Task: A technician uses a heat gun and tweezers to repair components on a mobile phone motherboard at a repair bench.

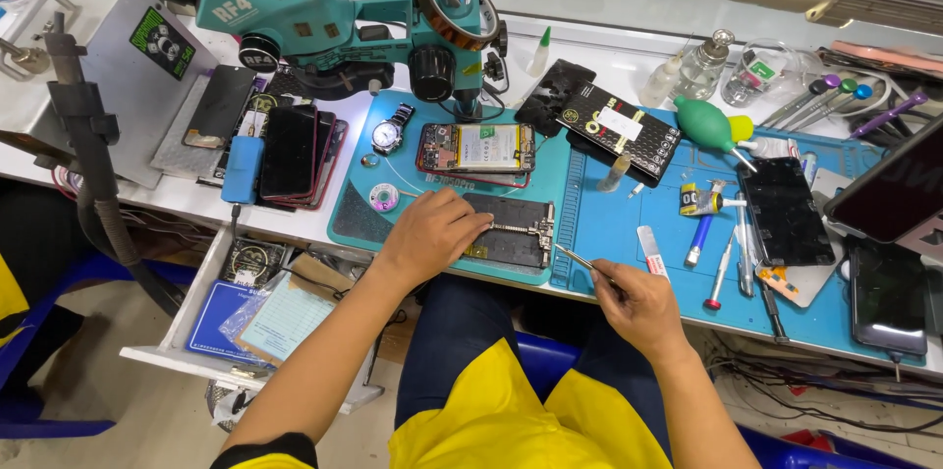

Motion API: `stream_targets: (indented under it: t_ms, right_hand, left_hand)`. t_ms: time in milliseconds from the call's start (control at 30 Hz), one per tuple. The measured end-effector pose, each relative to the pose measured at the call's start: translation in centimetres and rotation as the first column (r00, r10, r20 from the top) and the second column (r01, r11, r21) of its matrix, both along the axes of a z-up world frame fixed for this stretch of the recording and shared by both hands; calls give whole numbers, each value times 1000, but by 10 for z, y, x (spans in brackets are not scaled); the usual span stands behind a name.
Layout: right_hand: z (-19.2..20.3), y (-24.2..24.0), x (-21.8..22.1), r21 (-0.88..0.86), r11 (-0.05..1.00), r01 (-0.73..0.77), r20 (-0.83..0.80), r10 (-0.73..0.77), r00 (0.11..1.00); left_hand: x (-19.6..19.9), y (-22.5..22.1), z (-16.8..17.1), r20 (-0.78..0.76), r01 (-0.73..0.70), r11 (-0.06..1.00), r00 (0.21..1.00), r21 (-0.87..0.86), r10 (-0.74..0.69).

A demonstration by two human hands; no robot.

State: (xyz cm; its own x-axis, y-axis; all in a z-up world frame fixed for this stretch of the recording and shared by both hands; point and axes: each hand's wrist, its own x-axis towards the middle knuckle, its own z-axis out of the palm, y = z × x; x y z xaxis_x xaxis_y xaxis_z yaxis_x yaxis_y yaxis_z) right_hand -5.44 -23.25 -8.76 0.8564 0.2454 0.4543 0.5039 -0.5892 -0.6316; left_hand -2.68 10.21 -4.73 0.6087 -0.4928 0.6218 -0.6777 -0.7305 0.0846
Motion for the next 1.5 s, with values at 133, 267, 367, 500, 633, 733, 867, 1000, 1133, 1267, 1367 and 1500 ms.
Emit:
stream_targets:
  t_ms: [133,267,367,500,633,733,867,1000,1133,1267,1367,1500]
  right_hand:
    - [-1,0,0,-6,1000,4,1,-4,1000]
    - [-1,-1,1,-7,1000,-1,1,1,1000]
    - [-2,-1,1,1,1000,-3,-2,3,1000]
    - [-1,-1,1,-10,1000,0,-1,0,1000]
    - [0,-1,1,-6,1000,-1,-4,0,1000]
    - [0,-1,1,-2,1000,-9,-5,9,1000]
    - [-1,-1,1,0,1000,-8,6,8,1000]
    - [1,0,1,1,1000,-13,9,13,1000]
    - [1,0,1,7,1000,-18,14,18,1000]
    - [-1,-1,0,2,1000,-16,10,16,1000]
    - [-1,-1,1,3,1000,-16,10,16,1000]
    - [0,-1,0,1,1000,-14,20,14,1000]
  left_hand:
    - [1,-1,4,4,7,1000,1000,6,-7]
    - [4,0,6,11,22,999,1000,29,-23]
    - [5,0,8,10,33,999,999,41,-33]
    - [5,-1,11,18,39,998,999,45,-40]
    - [5,-1,9,16,42,998,999,39,-43]
    - [4,-1,11,-3,37,998,999,45,-37]
    - [4,-1,13,3,46,998,999,38,-46]
    - [5,-1,11,-4,50,998,999,38,-50]
    - [5,-1,11,-7,48,998,999,46,-48]
    - [6,0,12,-3,61,997,998,49,-61]
    - [8,1,12,12,68,995,998,70,-69]
    - [12,0,12,44,73,988,996,134,-79]
